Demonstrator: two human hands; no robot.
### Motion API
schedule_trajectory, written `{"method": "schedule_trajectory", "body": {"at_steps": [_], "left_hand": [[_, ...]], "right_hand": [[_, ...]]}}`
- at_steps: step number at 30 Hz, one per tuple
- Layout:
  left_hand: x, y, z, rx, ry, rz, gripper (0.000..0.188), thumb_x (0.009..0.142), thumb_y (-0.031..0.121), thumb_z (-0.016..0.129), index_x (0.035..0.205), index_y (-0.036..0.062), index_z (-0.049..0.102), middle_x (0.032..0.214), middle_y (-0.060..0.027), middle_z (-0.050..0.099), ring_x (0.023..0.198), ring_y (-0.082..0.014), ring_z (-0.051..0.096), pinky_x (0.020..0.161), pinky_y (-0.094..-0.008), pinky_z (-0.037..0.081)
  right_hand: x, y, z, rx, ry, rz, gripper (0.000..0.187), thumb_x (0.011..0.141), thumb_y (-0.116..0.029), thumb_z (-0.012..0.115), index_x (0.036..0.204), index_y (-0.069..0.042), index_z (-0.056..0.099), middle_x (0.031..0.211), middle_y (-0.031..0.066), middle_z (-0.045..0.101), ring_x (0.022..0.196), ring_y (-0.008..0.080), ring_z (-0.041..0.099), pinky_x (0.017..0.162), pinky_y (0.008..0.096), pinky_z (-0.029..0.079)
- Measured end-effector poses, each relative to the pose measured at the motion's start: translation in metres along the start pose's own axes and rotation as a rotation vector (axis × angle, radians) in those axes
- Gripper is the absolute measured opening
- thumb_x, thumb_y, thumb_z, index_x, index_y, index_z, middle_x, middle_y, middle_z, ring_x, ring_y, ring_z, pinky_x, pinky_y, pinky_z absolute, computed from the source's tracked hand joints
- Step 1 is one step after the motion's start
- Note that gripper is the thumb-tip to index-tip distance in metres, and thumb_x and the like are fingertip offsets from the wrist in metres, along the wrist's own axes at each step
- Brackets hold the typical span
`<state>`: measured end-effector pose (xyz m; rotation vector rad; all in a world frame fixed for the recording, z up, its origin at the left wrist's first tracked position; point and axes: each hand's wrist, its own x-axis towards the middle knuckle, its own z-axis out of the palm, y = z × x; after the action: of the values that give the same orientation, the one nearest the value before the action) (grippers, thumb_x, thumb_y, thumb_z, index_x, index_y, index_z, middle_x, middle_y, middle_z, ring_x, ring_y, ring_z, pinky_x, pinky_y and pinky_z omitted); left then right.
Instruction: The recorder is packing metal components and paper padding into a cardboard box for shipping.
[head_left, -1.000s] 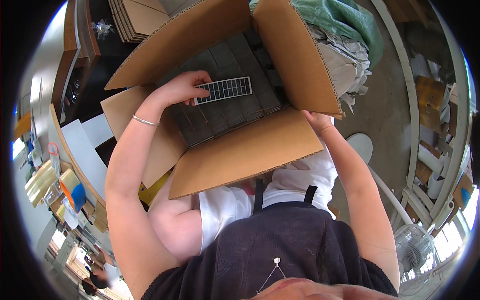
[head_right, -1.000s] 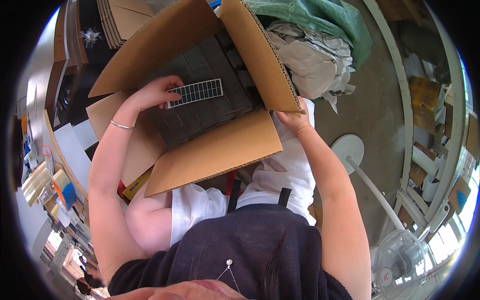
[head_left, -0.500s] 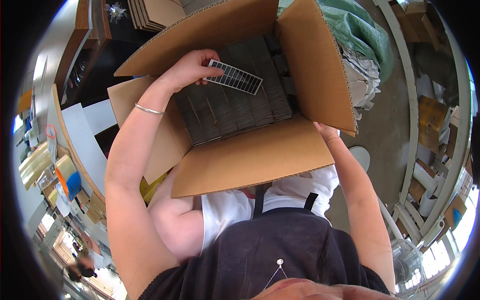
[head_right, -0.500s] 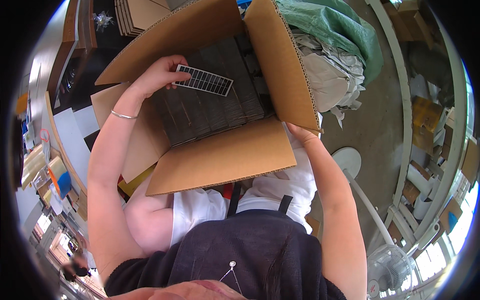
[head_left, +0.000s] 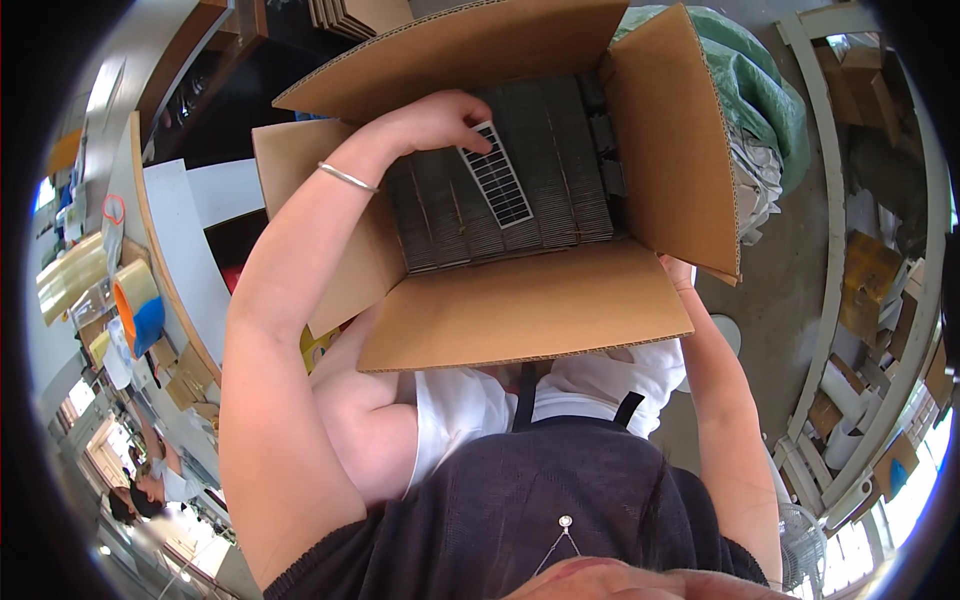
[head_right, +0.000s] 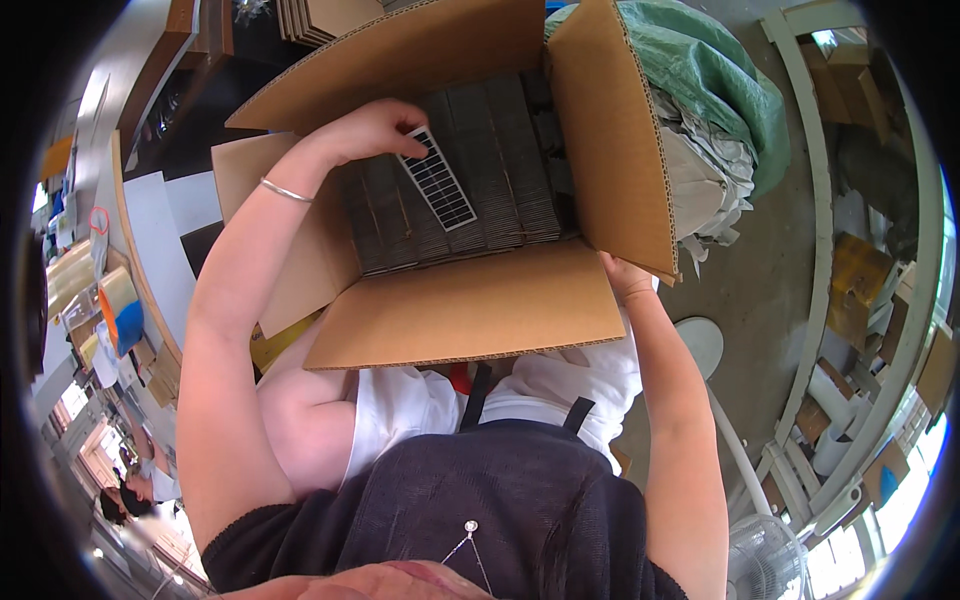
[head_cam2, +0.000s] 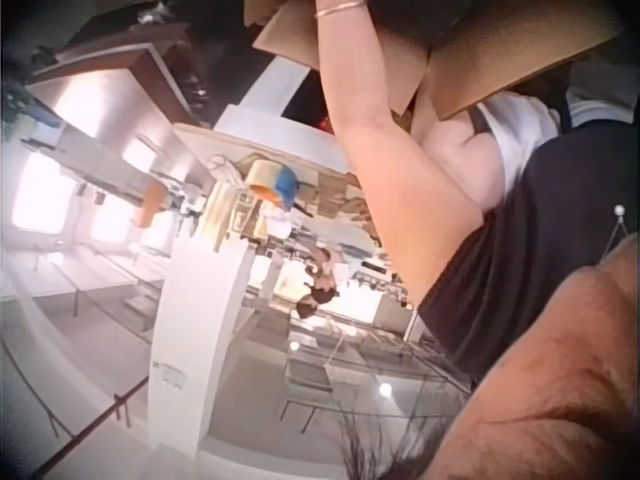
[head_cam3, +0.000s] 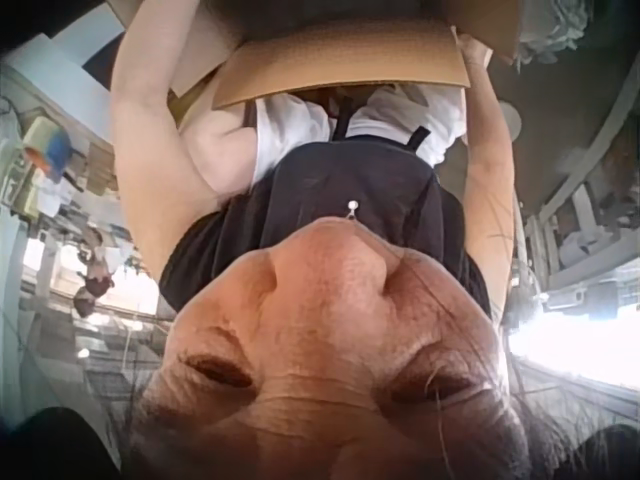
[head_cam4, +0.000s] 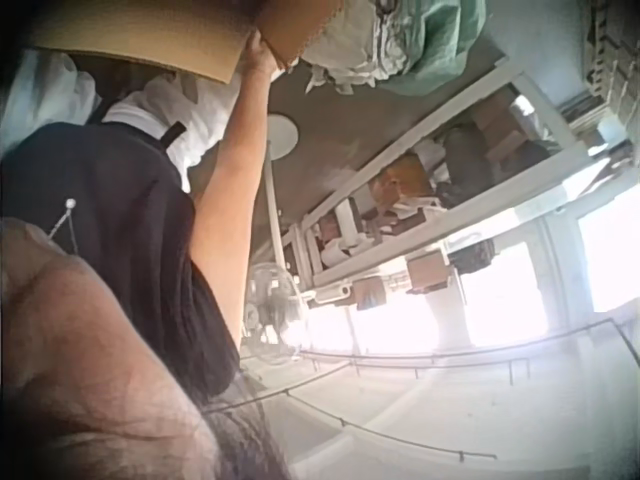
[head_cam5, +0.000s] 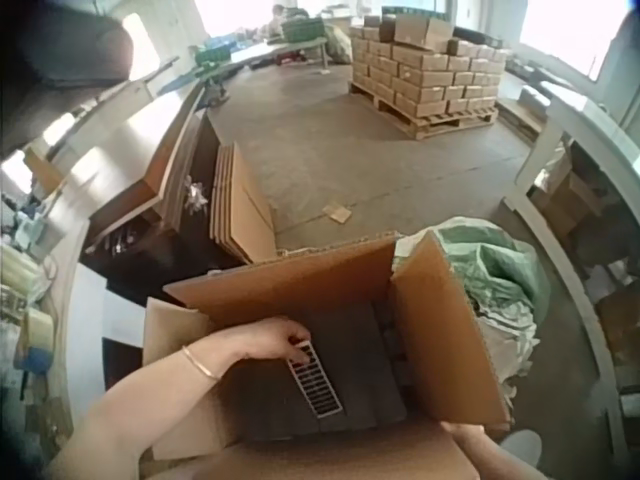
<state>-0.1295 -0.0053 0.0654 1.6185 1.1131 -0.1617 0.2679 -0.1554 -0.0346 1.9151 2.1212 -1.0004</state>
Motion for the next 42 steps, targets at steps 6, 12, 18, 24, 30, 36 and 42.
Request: {"method": "schedule_trajectory", "body": {"at_steps": [6,12,18,24,30,36,42], "left_hand": [[0.037,-0.008,0.023,0.000,0.605,0.114,0.030,0.071,0.014,0.064,0.099,0.0046,0.060,0.089,-0.0140,0.063,0.087,-0.0285,0.060,0.077,-0.0369,0.047],[0.014,0.009,0.054,0.620,0.702,0.126,0.032,0.077,0.019,0.061,0.105,0.0052,0.058,0.118,-0.0120,0.052,0.111,-0.0332,0.047,0.085,-0.0442,0.044],[0.000,0.001,0.104,0.774,0.682,0.133,0.072,0.082,0.046,0.054,0.135,0.0015,0.031,0.144,-0.0149,0.023,0.135,-0.0281,0.020,0.106,-0.0516,0.019],[0.008,-0.005,0.114,0.739,0.737,0.015,0.075,0.084,0.050,0.048,0.138,0.0036,0.026,0.146,-0.0140,0.018,0.136,-0.0271,0.015,0.105,-0.0548,0.017],[-0.001,0.004,0.128,0.788,0.761,-0.026,0.072,0.085,0.049,0.048,0.138,0.0050,0.027,0.147,-0.0131,0.017,0.136,-0.0271,0.015,0.104,-0.0554,0.019],[-0.016,0.008,0.140,0.778,0.744,-0.035,0.068,0.084,0.047,0.050,0.137,0.0076,0.030,0.145,-0.0143,0.021,0.136,-0.0282,0.017,0.103,-0.0537,0.022],[-0.057,0.012,0.135,0.670,0.880,-0.184,0.057,0.085,0.044,0.051,0.128,0.0074,0.043,0.137,-0.0175,0.034,0.128,-0.0321,0.031,0.100,-0.0489,0.031]], "right_hand": [[0.016,0.072,0.068,0.050,0.224,-0.041,0.045,0.086,-0.038,0.047,0.115,-0.004,0.054,0.118,0.0106,0.055,0.111,0.0306,0.048,0.096,0.0399,0.034],[0.017,0.074,0.067,0.346,0.153,0.019,0.047,0.083,-0.035,0.054,0.118,-0.003,0.051,0.122,0.0099,0.052,0.116,0.0285,0.044,0.099,0.0386,0.031],[0.010,0.016,0.032,0.337,0.381,-0.152,0.027,0.079,-0.033,0.059,0.083,-0.007,0.067,0.074,0.0122,0.064,0.068,0.0305,0.059,0.067,0.0388,0.046],[0.003,-0.011,0.006,0.264,0.411,-0.286,0.020,0.076,-0.024,0.063,0.068,-0.005,0.065,0.063,0.0112,0.061,0.060,0.0287,0.059,0.059,0.0366,0.047],[-0.013,-0.012,0.007,0.409,0.505,-0.288,0.011,0.074,-0.014,0.062,0.068,-0.005,0.062,0.067,0.0090,0.061,0.068,0.0257,0.059,0.064,0.0354,0.047],[-0.009,0.030,-0.027,0.178,1.137,-0.150,0.053,0.067,-0.012,0.069,0.116,-0.008,0.049,0.113,0.0118,0.053,0.109,0.0301,0.046,0.093,0.0413,0.035],[0.043,0.038,-0.058,0.331,1.062,0.005,0.098,0.061,-0.032,0.077,0.139,-0.005,0.022,0.136,0.0235,0.031,0.126,0.0365,0.030,0.103,0.0415,0.028]]}}
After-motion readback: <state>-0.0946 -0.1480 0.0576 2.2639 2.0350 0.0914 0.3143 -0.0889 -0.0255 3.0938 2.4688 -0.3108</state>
